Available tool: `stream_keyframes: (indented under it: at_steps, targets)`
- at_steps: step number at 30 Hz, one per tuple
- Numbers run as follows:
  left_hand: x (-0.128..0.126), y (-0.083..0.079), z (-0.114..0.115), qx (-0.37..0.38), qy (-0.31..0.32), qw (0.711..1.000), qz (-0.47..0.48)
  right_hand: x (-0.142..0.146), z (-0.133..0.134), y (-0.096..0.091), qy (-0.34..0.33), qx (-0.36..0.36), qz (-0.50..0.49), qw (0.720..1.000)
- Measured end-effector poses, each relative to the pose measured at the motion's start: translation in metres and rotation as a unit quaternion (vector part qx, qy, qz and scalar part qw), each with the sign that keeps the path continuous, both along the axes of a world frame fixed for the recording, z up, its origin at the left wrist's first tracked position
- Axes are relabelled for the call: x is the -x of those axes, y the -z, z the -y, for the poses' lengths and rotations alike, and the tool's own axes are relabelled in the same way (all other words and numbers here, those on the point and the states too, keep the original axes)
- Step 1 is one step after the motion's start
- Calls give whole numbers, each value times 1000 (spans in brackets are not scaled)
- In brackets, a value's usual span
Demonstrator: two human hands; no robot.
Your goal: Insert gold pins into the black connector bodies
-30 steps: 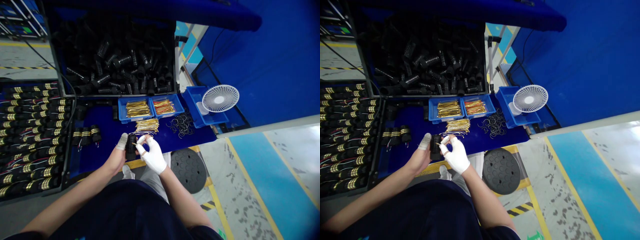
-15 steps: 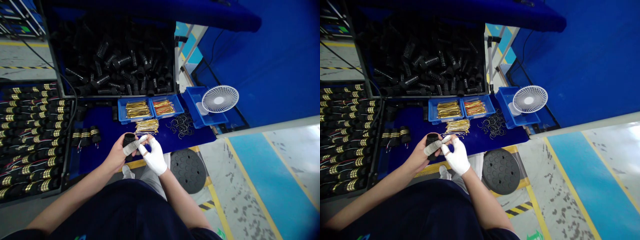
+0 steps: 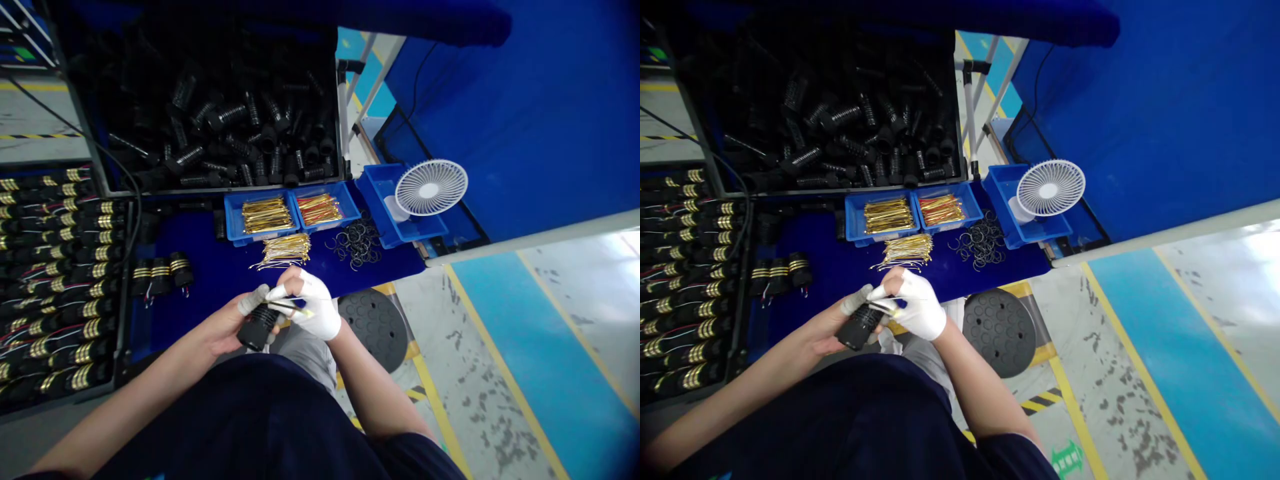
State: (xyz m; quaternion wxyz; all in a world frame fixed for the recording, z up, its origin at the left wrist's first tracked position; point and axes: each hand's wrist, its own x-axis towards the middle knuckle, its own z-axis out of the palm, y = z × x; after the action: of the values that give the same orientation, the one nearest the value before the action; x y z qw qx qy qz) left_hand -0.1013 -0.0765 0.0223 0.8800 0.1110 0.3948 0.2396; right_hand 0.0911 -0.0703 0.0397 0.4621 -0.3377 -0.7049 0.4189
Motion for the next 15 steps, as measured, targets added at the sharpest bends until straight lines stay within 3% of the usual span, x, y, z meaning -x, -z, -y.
stream_keyframes:
  at_steps: [7,9,12,15]
  targets:
    - [-12,-6,5,-76,-72,994,-11,10,19,15,220,98,1,971]
    - [-16,-6,3,-83,-65,994,-17,9,23,14,225,69,62,970]
    - [-19,-8,1,-103,-56,992,-49,3,25,9,171,31,135,975]
    - [-19,-11,1,-131,-64,987,-66,-4,23,10,187,101,115,970]
